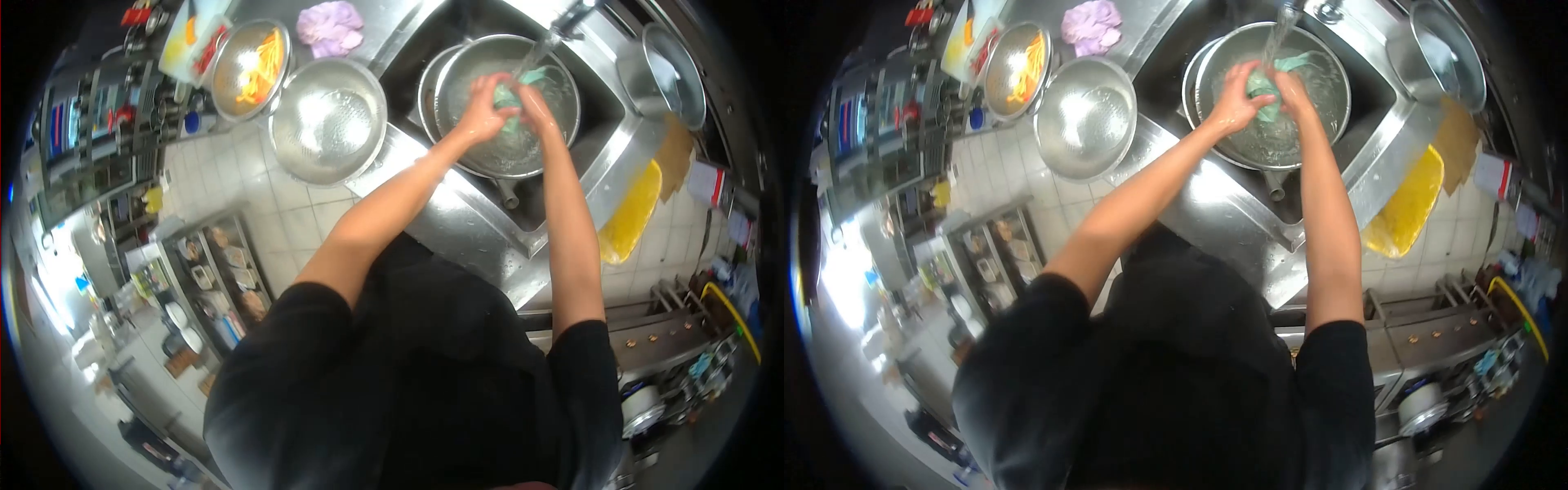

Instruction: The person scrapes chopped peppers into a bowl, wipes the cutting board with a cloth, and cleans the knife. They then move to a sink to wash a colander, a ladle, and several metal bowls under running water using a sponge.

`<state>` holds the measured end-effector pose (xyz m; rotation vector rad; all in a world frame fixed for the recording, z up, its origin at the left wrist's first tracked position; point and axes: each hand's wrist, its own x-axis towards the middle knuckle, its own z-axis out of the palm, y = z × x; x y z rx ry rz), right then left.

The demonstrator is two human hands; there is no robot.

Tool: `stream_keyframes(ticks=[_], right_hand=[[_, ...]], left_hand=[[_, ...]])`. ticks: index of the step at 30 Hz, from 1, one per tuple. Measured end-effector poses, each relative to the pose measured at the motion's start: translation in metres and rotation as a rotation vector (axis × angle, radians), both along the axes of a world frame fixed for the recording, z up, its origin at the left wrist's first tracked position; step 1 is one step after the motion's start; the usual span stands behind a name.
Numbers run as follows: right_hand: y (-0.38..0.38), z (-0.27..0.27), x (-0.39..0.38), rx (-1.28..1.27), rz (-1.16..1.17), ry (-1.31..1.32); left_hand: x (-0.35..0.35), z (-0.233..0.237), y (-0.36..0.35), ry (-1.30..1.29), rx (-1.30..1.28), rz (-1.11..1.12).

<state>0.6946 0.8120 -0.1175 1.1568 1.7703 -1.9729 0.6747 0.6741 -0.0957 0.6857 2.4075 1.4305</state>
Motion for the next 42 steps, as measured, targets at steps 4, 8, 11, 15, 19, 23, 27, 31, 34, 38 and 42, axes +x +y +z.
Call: stream_keyframes(ticks=[4, 8, 11, 15, 19, 23, 27, 31, 34, 38, 42], right_hand=[[0.018, 0.021, 0.018, 0.03, 0.284, 0.012], [-0.011, 0.014, 0.028, 0.787, 0.87, 0.313], [-0.038, 0.008, 0.05, 0.443, 0.087, 0.516], [-0.069, -0.018, 0.025, -0.512, -0.652, 0.05], [-0.07, -0.133, -0.001, -1.367, -0.295, 0.503], [-0.057, -0.149, 0.001, -0.813, -0.626, 0.429], [-0.068, -0.051, -0.003, 0.338, -0.683, 0.251], [-0.064, 0.001, 0.035, 0.639, -0.251, 0.43], [-0.06, 0.006, 0.054, 0.788, -0.201, 0.599], [-0.059, 0.028, 0.033, -1.118, -0.869, 0.056], [-0.066, -0.071, -0.004, -1.22, -0.617, 0.31]], left_hand=[[-0.003, -0.053, 0.023, -0.474, 0.404, 0.105], [-0.005, -0.071, 0.026, -1.318, 1.05, 0.322], [-0.014, -0.078, 0.033, -0.999, 0.568, 0.786], [-0.008, -0.083, 0.022, -0.027, 0.315, 0.607], [-0.018, -0.05, 0.02, -0.082, 0.167, 0.452], [-0.022, -0.066, 0.021, -0.063, 0.197, 0.631], [-0.011, -0.102, 0.04, -0.745, 0.474, 0.942], [-0.01, -0.077, 0.029, -1.492, 0.633, 0.446], [-0.022, -0.05, 0.024, -1.004, 0.499, 0.418], [-0.024, -0.01, 0.026, -0.031, 0.08, 0.194], [-0.009, -0.028, 0.03, 0.059, 0.145, 0.322]])
